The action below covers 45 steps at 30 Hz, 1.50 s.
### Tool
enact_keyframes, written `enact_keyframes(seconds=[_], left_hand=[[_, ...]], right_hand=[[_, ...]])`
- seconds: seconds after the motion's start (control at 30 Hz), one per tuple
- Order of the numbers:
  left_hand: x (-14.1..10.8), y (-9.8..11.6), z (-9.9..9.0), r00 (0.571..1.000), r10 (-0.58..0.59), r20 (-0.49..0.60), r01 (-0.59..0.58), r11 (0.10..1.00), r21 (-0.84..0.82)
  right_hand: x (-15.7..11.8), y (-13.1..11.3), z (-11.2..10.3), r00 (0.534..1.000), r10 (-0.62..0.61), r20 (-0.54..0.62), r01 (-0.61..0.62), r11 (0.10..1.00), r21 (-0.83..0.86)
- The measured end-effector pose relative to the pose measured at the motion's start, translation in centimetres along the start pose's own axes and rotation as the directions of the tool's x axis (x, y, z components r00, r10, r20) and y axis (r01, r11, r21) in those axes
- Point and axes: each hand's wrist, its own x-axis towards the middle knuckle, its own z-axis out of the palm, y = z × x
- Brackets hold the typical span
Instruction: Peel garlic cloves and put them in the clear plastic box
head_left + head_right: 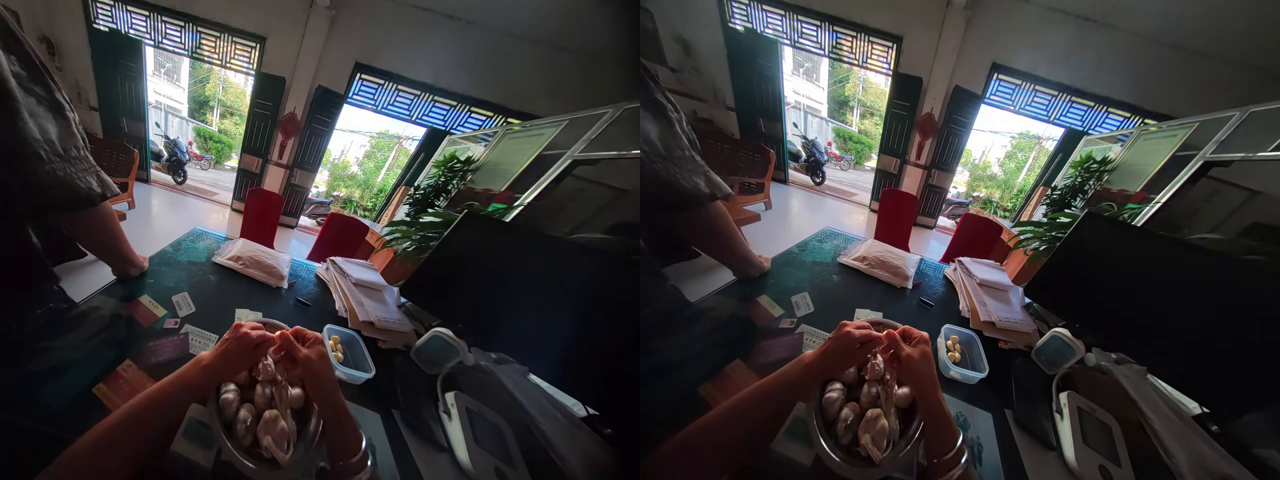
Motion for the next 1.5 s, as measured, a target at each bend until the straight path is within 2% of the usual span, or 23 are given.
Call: enact_keyframes(seconds=[0.37, 0.63, 0.8, 1.07, 1.2, 1.33, 1.5], left_hand=[[-0.05, 0.01, 0.11, 0.995, 0.098, 0.001, -0.098, 0.993, 0.058], [-0.16, -0.39, 0.35, 0.998, 0.05, -0.046, -0.044, 0.992, 0.116], [-0.15, -0.62, 0.46, 0.999, -0.03, -0.033, 0.035, 0.986, 0.161], [0.11, 0.27, -0.41, 0.99, -0.139, 0.027, 0.138, 0.99, 0.032], [0.01, 0.1, -0.02, 0.996, -0.086, -0.015, 0.086, 0.996, 0.024], [-0.2, -0.29, 0.47, 0.997, -0.011, -0.082, 0.015, 0.999, 0.05], [-0.3, -0.31, 0.4, 0.996, 0.02, -0.085, -0.014, 0.998, 0.065]], right_hand=[[0.06, 0.3, 0.22, 1.0, 0.028, 0.012, -0.028, 0.999, 0.03], [0.09, 0.11, 0.23, 0.997, 0.076, 0.003, -0.076, 0.997, 0.021], [0.15, -0.09, 0.09, 0.997, 0.074, -0.008, -0.074, 0.997, 0.028], [0.28, -0.14, 0.02, 0.996, 0.083, -0.025, -0.083, 0.996, 0.037], [0.39, 0.04, 0.01, 0.997, 0.073, 0.004, -0.073, 0.997, 0.038], [0.44, 0.32, -0.03, 0.992, 0.117, 0.036, -0.119, 0.991, 0.054], [0.4, 0.28, 0.01, 0.994, 0.103, 0.04, -0.104, 0.994, 0.032]])
